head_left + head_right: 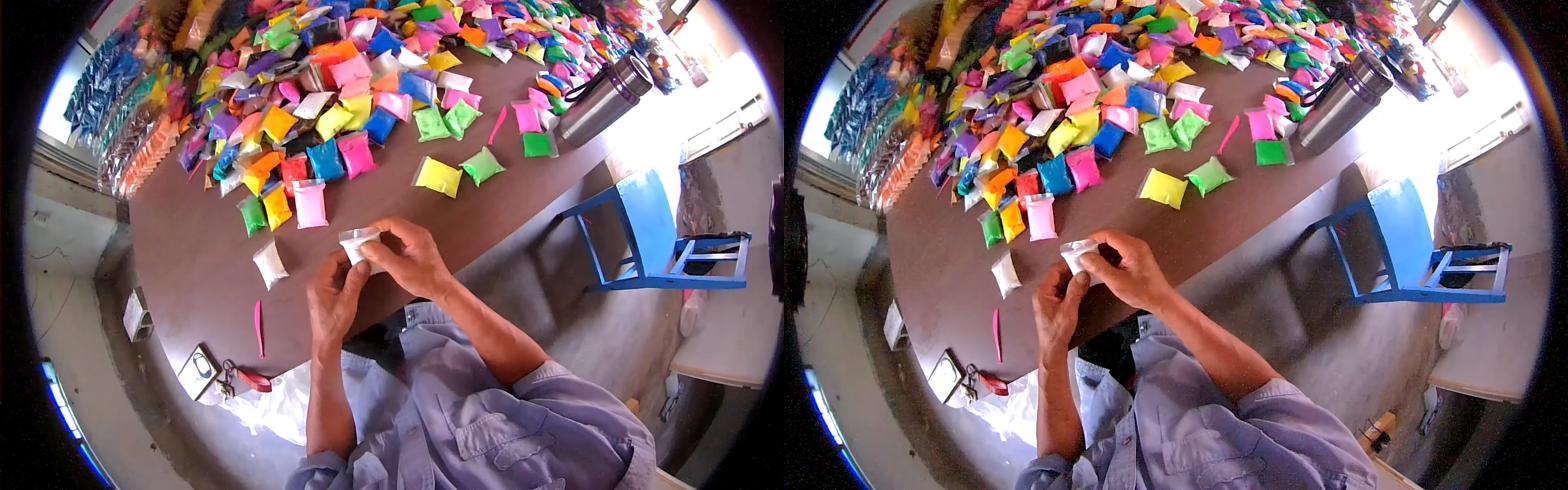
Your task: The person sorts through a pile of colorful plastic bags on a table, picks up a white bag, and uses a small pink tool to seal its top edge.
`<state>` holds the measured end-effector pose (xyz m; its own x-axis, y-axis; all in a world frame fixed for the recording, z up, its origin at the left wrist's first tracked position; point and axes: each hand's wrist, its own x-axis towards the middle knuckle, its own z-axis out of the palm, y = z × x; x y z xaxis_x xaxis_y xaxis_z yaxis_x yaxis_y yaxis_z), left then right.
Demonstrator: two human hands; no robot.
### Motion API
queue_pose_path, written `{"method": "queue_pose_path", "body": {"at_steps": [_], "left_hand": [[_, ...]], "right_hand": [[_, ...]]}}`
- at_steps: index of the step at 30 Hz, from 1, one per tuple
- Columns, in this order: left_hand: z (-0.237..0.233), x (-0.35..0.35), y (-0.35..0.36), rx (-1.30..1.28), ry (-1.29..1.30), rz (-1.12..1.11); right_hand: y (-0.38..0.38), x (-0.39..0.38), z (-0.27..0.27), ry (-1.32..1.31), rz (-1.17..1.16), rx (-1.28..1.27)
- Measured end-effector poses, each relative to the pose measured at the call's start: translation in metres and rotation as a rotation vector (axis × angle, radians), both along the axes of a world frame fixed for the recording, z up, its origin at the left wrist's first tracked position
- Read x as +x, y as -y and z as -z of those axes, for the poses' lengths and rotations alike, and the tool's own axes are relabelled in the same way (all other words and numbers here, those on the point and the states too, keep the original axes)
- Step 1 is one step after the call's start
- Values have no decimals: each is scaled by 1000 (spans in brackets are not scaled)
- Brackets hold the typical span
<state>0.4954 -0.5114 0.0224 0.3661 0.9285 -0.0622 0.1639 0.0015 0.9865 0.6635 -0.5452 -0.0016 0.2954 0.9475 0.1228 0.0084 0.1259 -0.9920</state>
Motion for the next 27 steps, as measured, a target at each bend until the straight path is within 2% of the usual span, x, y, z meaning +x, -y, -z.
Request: {"method": "queue_pose_path", "body": {"at_steps": [5, 7, 8, 11, 12, 14, 17, 21, 22, 27], "left_hand": [[-1, 0, 0, 49, -117, -57], [3, 1, -1, 168, -115, -39], [4, 2, 1, 106, -102, -65], [3, 2, 1, 23, -25, -15], [1, 1, 0, 25, -47, -39], [-6, 0, -1, -134, 79, -32], [-10, -1, -4, -89, -8, -40], [12, -5, -2, 30, 9, -61], [13, -5, -2, 26, 33, -60], [-2, 1, 2, -43, 127, -37]], "right_hand": [[0, -1, -1, 31, -47, 6], [1, 1, -7, 27, -45, -51], [2, 1, -10, -43, -44, -78], [0, 2, 2, 77, 20, -33], [1, 0, 1, 12, -9, -31], [2, 0, 0, -48, -56, -11], [2, 3, -3, -57, -105, -48], [4, 1, -13, -5, -120, -90], [3, 2, -12, 78, -108, -83], [3, 5, -1, 75, -101, -39]]}}
